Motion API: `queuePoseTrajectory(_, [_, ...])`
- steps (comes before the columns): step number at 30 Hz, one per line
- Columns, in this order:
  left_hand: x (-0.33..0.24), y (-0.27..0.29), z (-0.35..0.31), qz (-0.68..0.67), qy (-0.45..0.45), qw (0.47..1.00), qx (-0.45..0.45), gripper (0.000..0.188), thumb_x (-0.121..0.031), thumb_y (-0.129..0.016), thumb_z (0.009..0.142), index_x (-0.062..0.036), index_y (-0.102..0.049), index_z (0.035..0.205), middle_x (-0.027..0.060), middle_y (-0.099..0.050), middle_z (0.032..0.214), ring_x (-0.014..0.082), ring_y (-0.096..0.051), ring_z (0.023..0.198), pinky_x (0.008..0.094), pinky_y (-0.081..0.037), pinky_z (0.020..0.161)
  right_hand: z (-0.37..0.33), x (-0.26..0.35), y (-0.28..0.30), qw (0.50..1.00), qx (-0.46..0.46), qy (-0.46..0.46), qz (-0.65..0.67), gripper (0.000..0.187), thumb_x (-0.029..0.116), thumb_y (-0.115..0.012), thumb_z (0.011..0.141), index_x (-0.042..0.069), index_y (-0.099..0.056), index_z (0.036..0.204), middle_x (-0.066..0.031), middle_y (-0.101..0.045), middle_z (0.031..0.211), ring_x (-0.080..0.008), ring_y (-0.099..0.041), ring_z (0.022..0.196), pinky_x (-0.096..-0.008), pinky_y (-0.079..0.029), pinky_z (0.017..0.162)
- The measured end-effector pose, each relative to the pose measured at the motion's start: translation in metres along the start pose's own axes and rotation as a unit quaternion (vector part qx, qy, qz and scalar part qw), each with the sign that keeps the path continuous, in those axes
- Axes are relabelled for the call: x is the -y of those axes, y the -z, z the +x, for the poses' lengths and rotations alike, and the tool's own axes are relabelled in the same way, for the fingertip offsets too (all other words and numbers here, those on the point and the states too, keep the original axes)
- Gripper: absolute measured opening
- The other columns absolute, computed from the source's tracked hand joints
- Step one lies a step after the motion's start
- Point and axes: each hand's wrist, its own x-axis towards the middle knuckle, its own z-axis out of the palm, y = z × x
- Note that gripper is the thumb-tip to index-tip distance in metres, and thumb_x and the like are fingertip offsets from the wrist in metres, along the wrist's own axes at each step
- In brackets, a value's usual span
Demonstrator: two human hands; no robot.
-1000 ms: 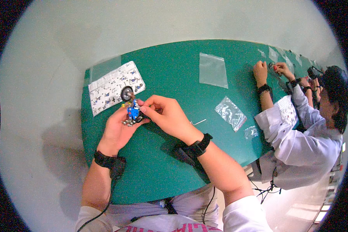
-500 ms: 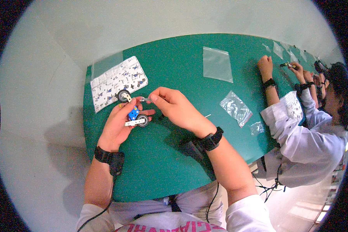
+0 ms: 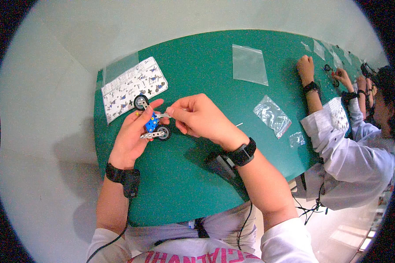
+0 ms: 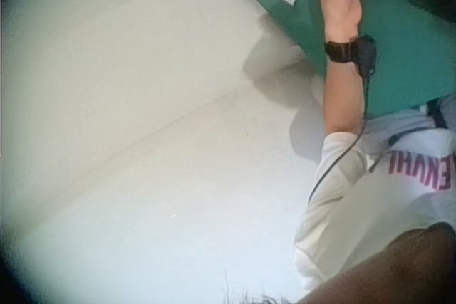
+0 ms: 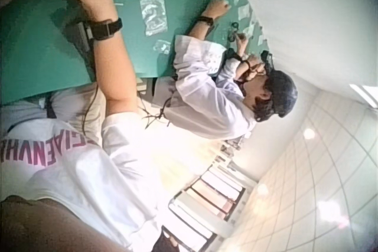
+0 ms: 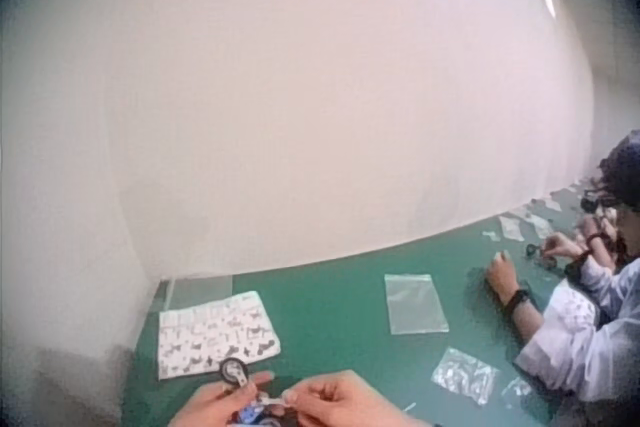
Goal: The recorder is assembling a small toy motorcycle using various plastic parts and a small wrench tool.
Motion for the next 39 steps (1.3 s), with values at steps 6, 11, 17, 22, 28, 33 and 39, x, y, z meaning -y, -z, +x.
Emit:
queuePoseTrajectory(6, [0.004, 0.000, 0.000, 0.024, -0.003, 1.000, -0.004, 0.041, -0.027, -0.061, 0.106, 0.0016, -0.059, 0.136, 0.0067, -0.068, 0.103, 0.0190, -0.072, 0.097, 0.0298, -0.058, 0.079, -0.001, 0.000, -0.005, 1.000, 0.026, -0.003, -0.009, 0.029, 0.026, -0.063, 0.103, 0.002, -0.072, 0.089, 0.0016, -0.058, 0.060, -0.0042, -0.045, 0.047, -0.0234, -0.031, 0.043])
queuePoseTrajectory(11, [0.005, -0.004, 0.000, 0.033, -0.007, 0.999, 0.004, 0.040, -0.026, -0.060, 0.106, 0.0021, -0.060, 0.135, 0.0069, -0.068, 0.103, 0.0176, -0.071, 0.096, 0.0295, -0.058, 0.079, 0.001, -0.013, -0.005, 0.989, -0.030, 0.076, -0.121, 0.030, 0.023, -0.063, 0.102, -0.001, -0.072, 0.088, -0.0027, -0.057, 0.059, -0.0088, -0.050, 0.053, -0.0297, -0.038, 0.049])
queuePoseTrajectory(17, [0.002, -0.008, -0.003, 0.046, -0.028, 0.998, -0.009, 0.040, -0.027, -0.059, 0.107, 0.0022, -0.060, 0.134, 0.0075, -0.070, 0.105, 0.0153, -0.071, 0.095, 0.0297, -0.057, 0.081, 0.001, -0.011, -0.009, 0.967, -0.064, 0.132, -0.207, 0.025, 0.020, -0.062, 0.102, -0.003, -0.070, 0.094, -0.0060, -0.059, 0.067, -0.0121, -0.051, 0.062, -0.0330, -0.041, 0.056])
queuePoseTrajectory(22, [0.007, -0.004, -0.002, 0.040, -0.037, 0.998, -0.022, 0.040, -0.027, -0.058, 0.107, 0.0019, -0.060, 0.134, 0.0071, -0.070, 0.106, 0.0130, -0.070, 0.095, 0.0277, -0.056, 0.079, 0.000, -0.011, -0.016, 0.968, -0.070, 0.124, -0.209, 0.024, 0.018, -0.060, 0.104, -0.003, -0.069, 0.100, 0.0024, -0.057, 0.072, -0.0046, -0.044, 0.067, -0.0271, -0.038, 0.057])
queuePoseTrajectory(28, [0.007, -0.004, -0.002, 0.035, -0.042, 0.998, -0.031, 0.037, -0.029, -0.058, 0.107, -0.0007, -0.063, 0.131, 0.0041, -0.071, 0.104, 0.0081, -0.068, 0.092, 0.0227, -0.052, 0.070, 0.002, -0.015, -0.023, 0.974, -0.096, 0.111, -0.175, 0.026, 0.020, -0.061, 0.100, -0.003, -0.071, 0.098, -0.0195, -0.068, 0.075, -0.0261, -0.064, 0.064, -0.0405, -0.048, 0.062])
queuePoseTrajectory(33, [0.009, -0.003, -0.001, 0.089, -0.033, 0.994, -0.045, 0.036, -0.030, -0.056, 0.108, -0.0035, -0.063, 0.131, 0.0022, -0.072, 0.103, 0.0088, -0.068, 0.088, 0.0259, -0.052, 0.070, 0.006, -0.020, -0.020, 0.968, -0.091, 0.133, -0.194, 0.026, 0.021, -0.063, 0.100, -0.003, -0.072, 0.098, -0.0175, -0.068, 0.074, -0.0224, -0.062, 0.063, -0.0393, -0.048, 0.060])
queuePoseTrajectory(39, [0.016, -0.002, 0.000, 0.145, -0.049, 0.984, -0.089, 0.028, -0.025, -0.061, 0.106, -0.0025, -0.068, 0.121, 0.0021, -0.072, 0.105, 0.0092, -0.066, 0.092, 0.0264, -0.051, 0.081, 0.001, -0.016, -0.025, 0.955, -0.112, 0.146, -0.233, 0.023, 0.020, -0.064, 0.097, -0.002, -0.072, 0.095, -0.0221, -0.069, 0.077, -0.0349, -0.068, 0.067, -0.0445, -0.051, 0.062])
